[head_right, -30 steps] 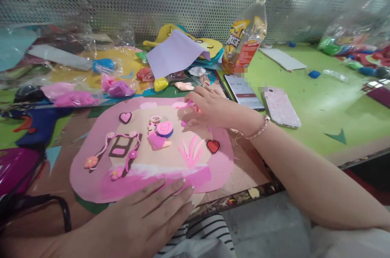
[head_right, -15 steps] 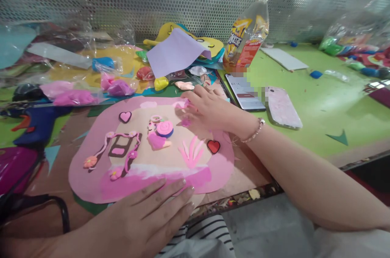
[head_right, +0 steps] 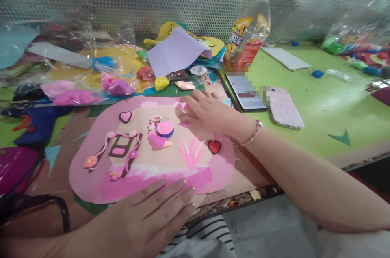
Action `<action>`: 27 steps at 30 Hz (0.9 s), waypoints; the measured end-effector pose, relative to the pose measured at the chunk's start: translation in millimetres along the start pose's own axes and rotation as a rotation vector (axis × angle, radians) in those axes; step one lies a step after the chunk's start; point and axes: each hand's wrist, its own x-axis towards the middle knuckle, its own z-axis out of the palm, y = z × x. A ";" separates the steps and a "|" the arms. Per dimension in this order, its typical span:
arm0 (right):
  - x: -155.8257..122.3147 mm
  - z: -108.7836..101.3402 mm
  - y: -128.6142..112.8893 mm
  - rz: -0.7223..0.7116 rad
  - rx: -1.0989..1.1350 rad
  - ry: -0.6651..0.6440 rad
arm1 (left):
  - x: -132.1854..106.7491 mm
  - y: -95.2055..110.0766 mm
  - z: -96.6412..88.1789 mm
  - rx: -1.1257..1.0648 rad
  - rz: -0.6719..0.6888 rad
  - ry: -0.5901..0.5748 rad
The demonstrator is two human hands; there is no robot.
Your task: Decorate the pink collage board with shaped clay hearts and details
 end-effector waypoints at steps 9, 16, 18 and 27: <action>0.7 -5.7 -4.2 0.004 -0.057 -0.025 | 0.1 0.0 1.6 -0.026 -0.004 -0.020; 1.2 -2.8 -2.1 0.080 0.036 0.034 | -0.9 0.5 -0.2 -0.047 -0.007 -0.045; 1.5 -3.1 -2.4 0.087 0.072 0.017 | -1.0 0.1 -0.3 -0.043 -0.005 -0.053; 3.9 -1.8 -6.5 0.135 0.124 0.068 | 2.0 0.0 -4.0 -0.017 -0.008 -0.056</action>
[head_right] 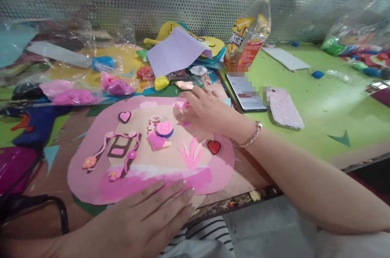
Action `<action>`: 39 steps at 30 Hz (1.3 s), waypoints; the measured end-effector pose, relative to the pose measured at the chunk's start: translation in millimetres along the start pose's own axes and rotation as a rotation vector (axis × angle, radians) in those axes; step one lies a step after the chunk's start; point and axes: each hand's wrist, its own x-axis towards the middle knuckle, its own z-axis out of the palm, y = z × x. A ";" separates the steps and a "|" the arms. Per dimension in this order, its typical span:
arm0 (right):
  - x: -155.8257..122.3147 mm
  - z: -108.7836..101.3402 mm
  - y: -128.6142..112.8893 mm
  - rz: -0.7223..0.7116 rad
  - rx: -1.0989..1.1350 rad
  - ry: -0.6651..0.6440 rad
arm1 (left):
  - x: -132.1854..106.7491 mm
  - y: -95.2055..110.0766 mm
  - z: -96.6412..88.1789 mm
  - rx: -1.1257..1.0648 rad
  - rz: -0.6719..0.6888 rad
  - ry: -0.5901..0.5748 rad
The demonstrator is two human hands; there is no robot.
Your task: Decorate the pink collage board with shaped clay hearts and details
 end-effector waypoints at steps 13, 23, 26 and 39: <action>4.5 7.3 -2.1 0.073 0.006 0.041 | -0.5 -0.8 0.4 -0.002 0.017 -0.003; 5.6 5.1 -4.6 0.076 0.037 0.031 | -2.0 -0.3 -1.1 -0.031 0.013 -0.010; 3.1 -3.5 -2.2 0.100 0.094 0.025 | -1.7 -0.7 -1.3 -0.025 0.009 -0.015; -0.4 -1.2 0.1 0.046 0.143 -0.041 | -1.4 -1.9 -0.7 -0.038 0.024 -0.015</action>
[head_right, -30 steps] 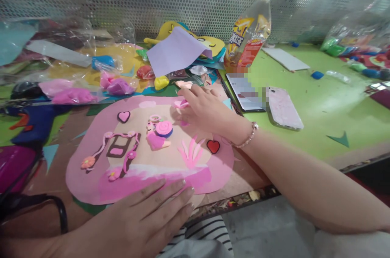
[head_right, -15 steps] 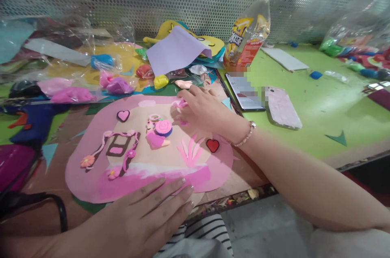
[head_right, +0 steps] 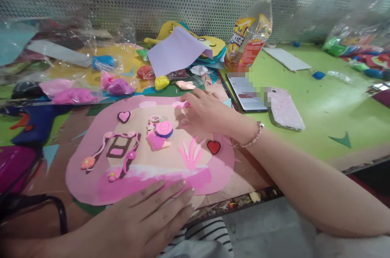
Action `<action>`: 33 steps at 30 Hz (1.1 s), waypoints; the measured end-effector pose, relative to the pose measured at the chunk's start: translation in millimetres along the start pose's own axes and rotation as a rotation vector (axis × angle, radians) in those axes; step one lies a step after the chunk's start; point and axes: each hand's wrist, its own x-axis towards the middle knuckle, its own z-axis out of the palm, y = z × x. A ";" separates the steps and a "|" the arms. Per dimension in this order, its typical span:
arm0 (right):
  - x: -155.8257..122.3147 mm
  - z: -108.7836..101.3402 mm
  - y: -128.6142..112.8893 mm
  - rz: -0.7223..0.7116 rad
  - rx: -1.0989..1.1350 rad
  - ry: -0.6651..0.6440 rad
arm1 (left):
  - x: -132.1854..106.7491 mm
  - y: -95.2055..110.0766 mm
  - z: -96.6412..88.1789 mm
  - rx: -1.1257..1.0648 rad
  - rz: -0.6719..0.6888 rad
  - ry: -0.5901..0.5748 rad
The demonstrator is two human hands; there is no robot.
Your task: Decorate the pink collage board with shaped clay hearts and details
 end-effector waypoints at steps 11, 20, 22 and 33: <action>-0.2 -3.9 -0.8 0.011 -0.071 -0.037 | 0.2 1.3 0.8 0.029 -0.005 0.020; -0.6 -3.3 -1.6 -0.009 -0.070 -0.048 | -0.8 1.3 0.9 0.027 -0.007 0.010; -0.3 -3.2 -2.2 0.005 -0.063 -0.042 | -0.9 1.0 0.4 0.038 0.002 0.006; 0.9 -20.0 -1.6 -0.013 0.317 0.282 | 1.7 1.3 2.0 0.078 -0.012 0.020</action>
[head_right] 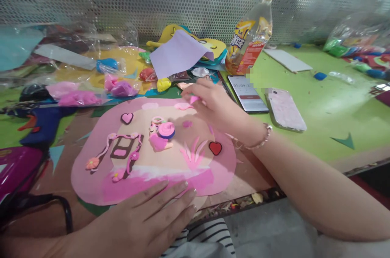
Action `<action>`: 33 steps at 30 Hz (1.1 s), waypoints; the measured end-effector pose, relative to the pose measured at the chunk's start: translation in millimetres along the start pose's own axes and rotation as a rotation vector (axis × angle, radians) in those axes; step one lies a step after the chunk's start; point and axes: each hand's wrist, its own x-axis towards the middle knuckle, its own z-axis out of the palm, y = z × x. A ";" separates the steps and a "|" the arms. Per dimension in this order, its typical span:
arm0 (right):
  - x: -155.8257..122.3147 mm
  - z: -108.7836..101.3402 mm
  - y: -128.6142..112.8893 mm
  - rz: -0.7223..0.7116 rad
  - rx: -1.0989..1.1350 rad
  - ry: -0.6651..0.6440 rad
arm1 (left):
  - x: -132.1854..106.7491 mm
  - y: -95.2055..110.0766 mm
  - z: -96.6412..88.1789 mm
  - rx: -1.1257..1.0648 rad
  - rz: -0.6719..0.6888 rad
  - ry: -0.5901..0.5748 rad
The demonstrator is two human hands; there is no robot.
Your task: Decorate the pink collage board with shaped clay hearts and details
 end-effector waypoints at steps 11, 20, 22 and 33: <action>-2.5 -9.0 -11.2 0.031 0.330 -0.119 | 3.2 -0.9 -8.4 -0.010 -0.010 -0.044; 0.3 -1.5 -10.3 -0.034 0.250 -0.184 | 3.0 -0.5 -5.2 0.000 -0.028 -0.002; 0.3 -1.4 -9.7 -0.054 0.237 -0.191 | 1.5 1.1 -5.0 -0.014 -0.033 0.010; 1.3 1.0 -8.3 -0.128 0.205 -0.170 | 2.0 1.2 -5.7 -0.076 -0.021 -0.032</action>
